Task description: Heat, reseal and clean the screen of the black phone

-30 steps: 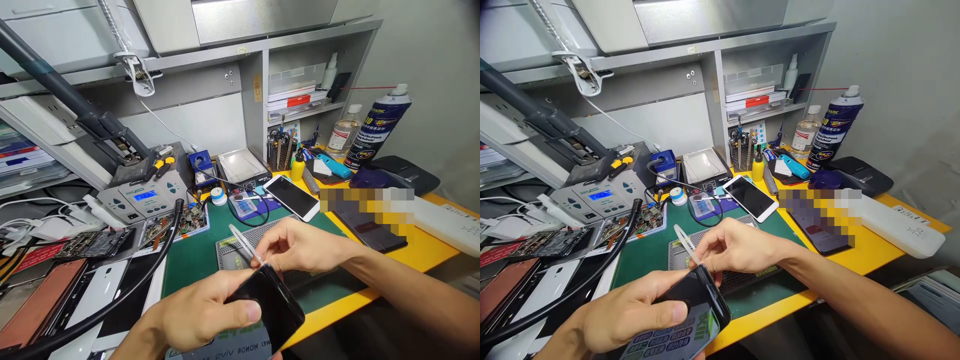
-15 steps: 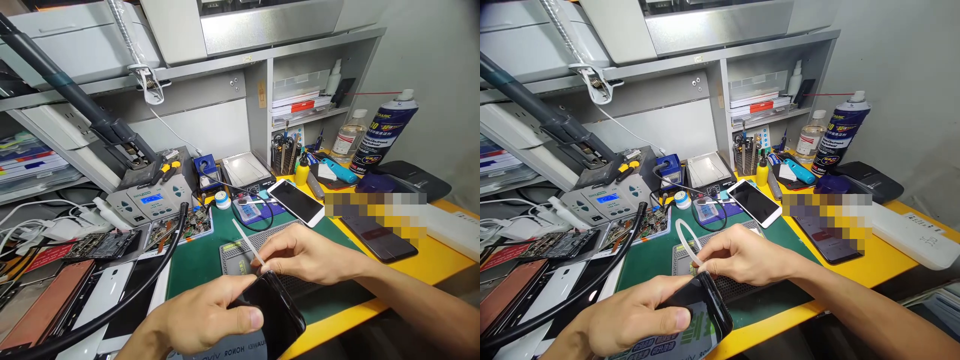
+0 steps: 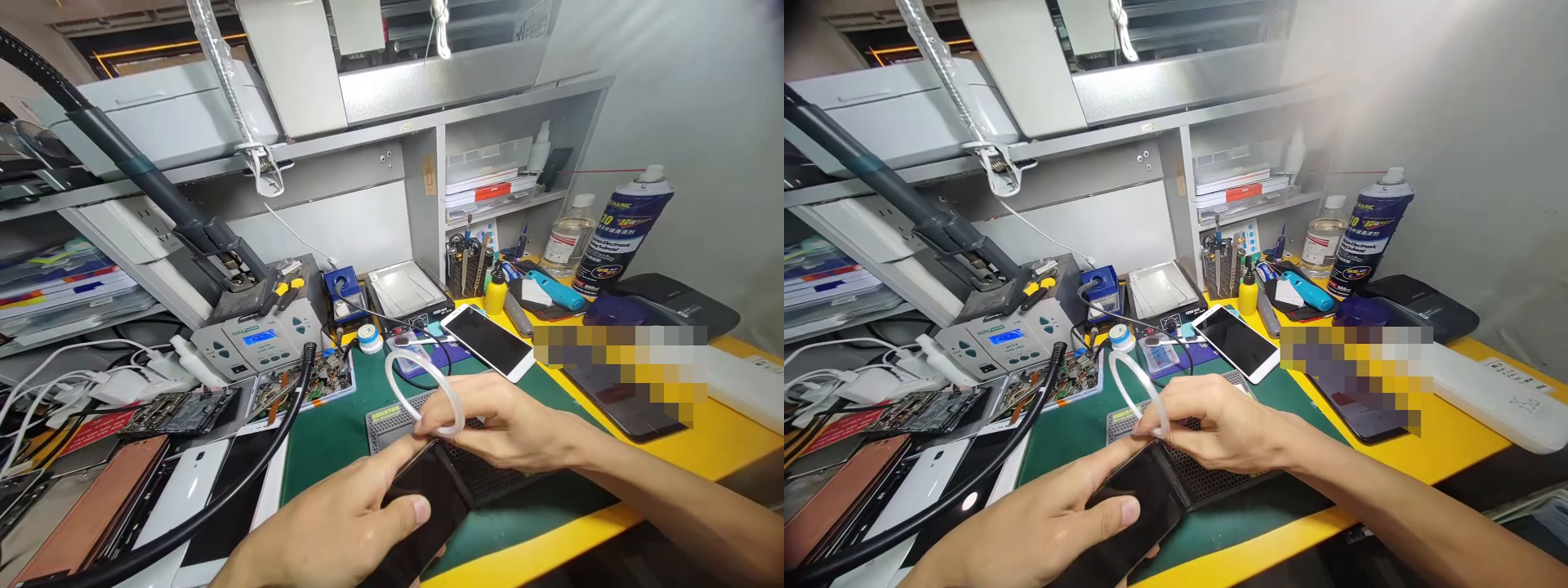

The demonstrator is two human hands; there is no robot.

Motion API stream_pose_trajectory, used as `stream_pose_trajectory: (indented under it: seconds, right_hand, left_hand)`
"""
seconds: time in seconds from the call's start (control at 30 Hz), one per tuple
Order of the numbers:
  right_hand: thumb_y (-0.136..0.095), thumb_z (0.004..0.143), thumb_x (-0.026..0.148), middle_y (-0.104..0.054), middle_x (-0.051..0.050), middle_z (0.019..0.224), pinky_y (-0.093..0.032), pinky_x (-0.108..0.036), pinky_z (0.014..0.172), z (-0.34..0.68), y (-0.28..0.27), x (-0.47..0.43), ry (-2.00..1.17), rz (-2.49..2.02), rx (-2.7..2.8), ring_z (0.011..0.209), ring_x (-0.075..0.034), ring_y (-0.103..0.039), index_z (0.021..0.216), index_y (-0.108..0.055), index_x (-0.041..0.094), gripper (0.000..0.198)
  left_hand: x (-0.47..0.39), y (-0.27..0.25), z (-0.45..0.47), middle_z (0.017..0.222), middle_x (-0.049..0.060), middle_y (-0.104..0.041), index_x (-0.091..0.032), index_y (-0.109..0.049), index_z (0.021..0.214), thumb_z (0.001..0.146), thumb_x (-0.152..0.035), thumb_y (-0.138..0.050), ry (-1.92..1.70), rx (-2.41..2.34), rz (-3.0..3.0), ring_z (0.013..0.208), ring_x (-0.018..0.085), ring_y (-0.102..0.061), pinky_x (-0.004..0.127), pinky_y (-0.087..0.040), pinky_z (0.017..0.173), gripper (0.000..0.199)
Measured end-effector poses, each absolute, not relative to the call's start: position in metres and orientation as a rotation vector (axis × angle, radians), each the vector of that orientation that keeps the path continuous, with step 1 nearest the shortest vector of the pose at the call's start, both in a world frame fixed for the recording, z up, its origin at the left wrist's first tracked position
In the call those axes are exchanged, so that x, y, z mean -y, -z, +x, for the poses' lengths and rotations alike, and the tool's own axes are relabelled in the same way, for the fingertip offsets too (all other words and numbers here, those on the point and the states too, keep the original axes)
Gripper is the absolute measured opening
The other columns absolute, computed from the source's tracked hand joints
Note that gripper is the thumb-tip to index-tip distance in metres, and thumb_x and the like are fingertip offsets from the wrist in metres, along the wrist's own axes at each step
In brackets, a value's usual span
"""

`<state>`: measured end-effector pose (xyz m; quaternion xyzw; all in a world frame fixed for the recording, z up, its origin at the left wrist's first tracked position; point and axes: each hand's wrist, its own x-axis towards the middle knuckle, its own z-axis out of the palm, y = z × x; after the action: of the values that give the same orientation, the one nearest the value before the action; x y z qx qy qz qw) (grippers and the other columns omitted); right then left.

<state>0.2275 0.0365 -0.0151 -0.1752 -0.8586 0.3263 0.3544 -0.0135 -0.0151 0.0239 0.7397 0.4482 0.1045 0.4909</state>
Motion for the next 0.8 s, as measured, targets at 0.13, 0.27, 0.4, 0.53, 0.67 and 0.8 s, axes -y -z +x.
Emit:
stream_pose_trajectory:
  seconds: [0.13,0.27,0.4,0.53,0.67,0.8]
  right_hand:
    - [-0.056,0.085,0.000,-0.077,-0.008,0.103,-0.055,-0.026,0.082,0.227,0.012,-0.032,-0.876,-0.529,2.170,0.092,-0.017,-0.072,0.109,-0.073,0.014,0.033]
    - [-0.060,0.078,0.006,-0.071,-0.012,0.114,-0.054,-0.034,0.090,0.232,0.004,-0.029,-0.916,-0.468,2.115,0.102,-0.022,-0.069,0.108,-0.072,0.014,0.034]
    - [-0.065,0.088,0.020,-0.067,-0.014,0.124,-0.048,-0.038,0.100,0.236,-0.006,-0.024,-0.893,-0.581,2.026,0.114,-0.024,-0.065,0.086,-0.074,0.016,0.010]
    - [-0.066,0.090,0.025,-0.064,-0.012,0.122,-0.046,-0.038,0.098,0.239,-0.010,-0.018,-0.886,-0.621,1.926,0.111,-0.024,-0.062,0.077,-0.072,0.017,0.017]
    - [-0.066,0.091,0.038,-0.067,-0.008,0.078,-0.049,-0.034,0.076,0.242,-0.006,-0.021,-1.213,-0.517,1.800,0.077,-0.019,-0.062,0.070,-0.071,0.015,0.032]
    - [-0.052,0.098,0.054,-0.061,-0.002,0.050,-0.050,-0.032,0.067,0.236,-0.005,-0.025,-1.629,-0.497,1.605,0.053,-0.016,-0.060,0.084,-0.074,0.012,0.050]
  left_hand:
    - [0.021,-0.028,-0.010,0.100,0.005,-0.078,-0.028,-0.030,0.158,0.100,-0.037,-0.040,-0.073,-1.255,1.805,0.074,0.020,-0.076,0.033,-0.057,0.087,0.059]
    - [0.026,-0.040,0.006,0.096,0.006,-0.076,-0.033,-0.037,0.154,0.098,-0.024,-0.039,0.017,-1.516,2.264,0.083,0.025,-0.076,0.033,-0.056,0.074,0.057]
    - [0.023,-0.045,0.019,0.101,0.010,-0.075,-0.026,-0.032,0.157,0.079,0.001,-0.046,0.141,-1.684,2.427,0.085,0.028,-0.075,0.032,-0.055,0.070,0.083]
    - [0.022,-0.035,0.014,0.100,0.009,-0.071,-0.028,-0.014,0.161,0.074,0.008,-0.039,0.186,-1.887,2.649,0.091,0.028,-0.072,0.036,-0.059,0.074,0.098]
    - [0.023,-0.025,0.001,0.105,0.011,-0.069,-0.027,0.005,0.161,0.080,0.009,-0.034,0.009,-2.006,2.999,0.088,0.026,-0.070,0.036,-0.061,0.070,0.097]
    - [0.025,-0.024,-0.001,0.111,0.015,-0.068,-0.024,0.003,0.161,0.080,0.008,-0.037,-0.087,-1.984,3.215,0.089,0.027,-0.070,0.038,-0.062,0.070,0.096]
